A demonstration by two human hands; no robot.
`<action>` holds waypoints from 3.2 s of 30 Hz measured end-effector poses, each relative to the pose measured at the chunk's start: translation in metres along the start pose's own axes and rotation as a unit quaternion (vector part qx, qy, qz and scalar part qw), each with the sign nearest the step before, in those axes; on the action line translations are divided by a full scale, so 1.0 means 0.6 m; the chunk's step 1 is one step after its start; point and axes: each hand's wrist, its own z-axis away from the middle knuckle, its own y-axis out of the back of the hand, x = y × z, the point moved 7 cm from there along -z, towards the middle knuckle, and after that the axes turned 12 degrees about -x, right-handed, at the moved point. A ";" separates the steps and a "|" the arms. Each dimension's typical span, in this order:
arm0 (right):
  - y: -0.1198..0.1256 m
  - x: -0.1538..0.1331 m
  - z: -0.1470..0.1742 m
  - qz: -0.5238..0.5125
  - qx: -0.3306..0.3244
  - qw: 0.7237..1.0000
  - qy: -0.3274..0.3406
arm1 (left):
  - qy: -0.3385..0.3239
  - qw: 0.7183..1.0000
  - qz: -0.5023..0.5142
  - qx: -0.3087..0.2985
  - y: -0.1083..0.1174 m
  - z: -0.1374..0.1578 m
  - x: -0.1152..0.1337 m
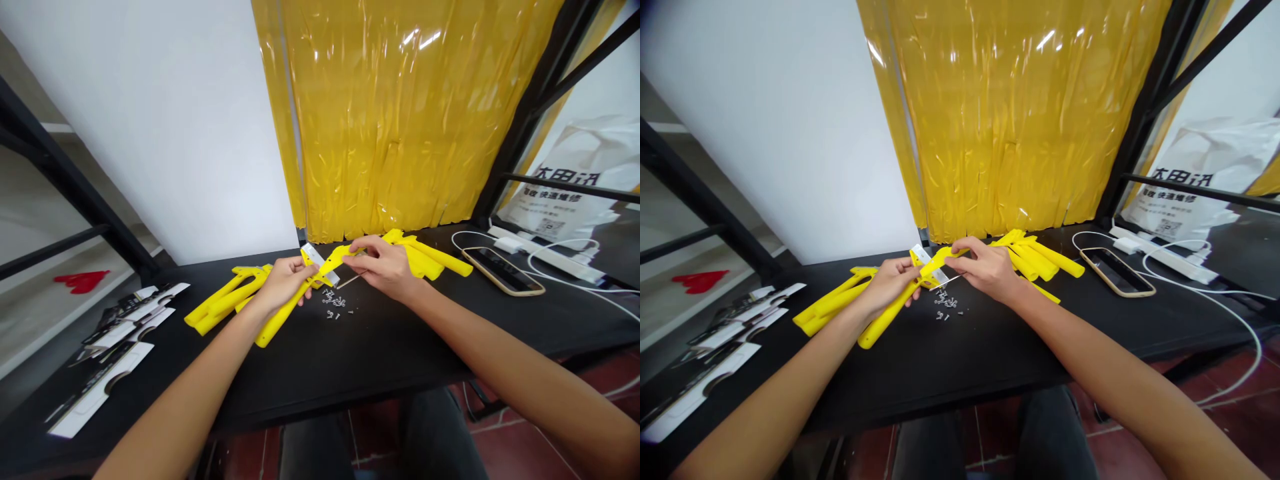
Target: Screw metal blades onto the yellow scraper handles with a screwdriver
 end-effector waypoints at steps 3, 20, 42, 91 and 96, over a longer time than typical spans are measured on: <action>0.003 -0.007 -0.002 0.018 0.001 1.000 0.014 | -0.007 1.000 -0.012 -0.003 -0.001 0.000 0.002; -0.006 -0.014 -0.006 0.038 -0.050 0.998 0.014 | -0.014 0.999 -0.032 0.008 -0.002 0.002 0.007; -0.011 -0.009 -0.003 -0.083 -0.026 0.996 -0.002 | -0.021 0.997 -0.070 0.002 -0.008 0.006 0.015; 0.017 -0.027 -0.001 -0.029 0.034 0.998 0.053 | -0.021 0.997 -0.068 -0.011 -0.017 0.012 0.028; 0.021 -0.030 -0.003 -0.019 0.038 0.998 0.052 | -0.030 0.997 -0.070 -0.018 -0.016 0.010 0.027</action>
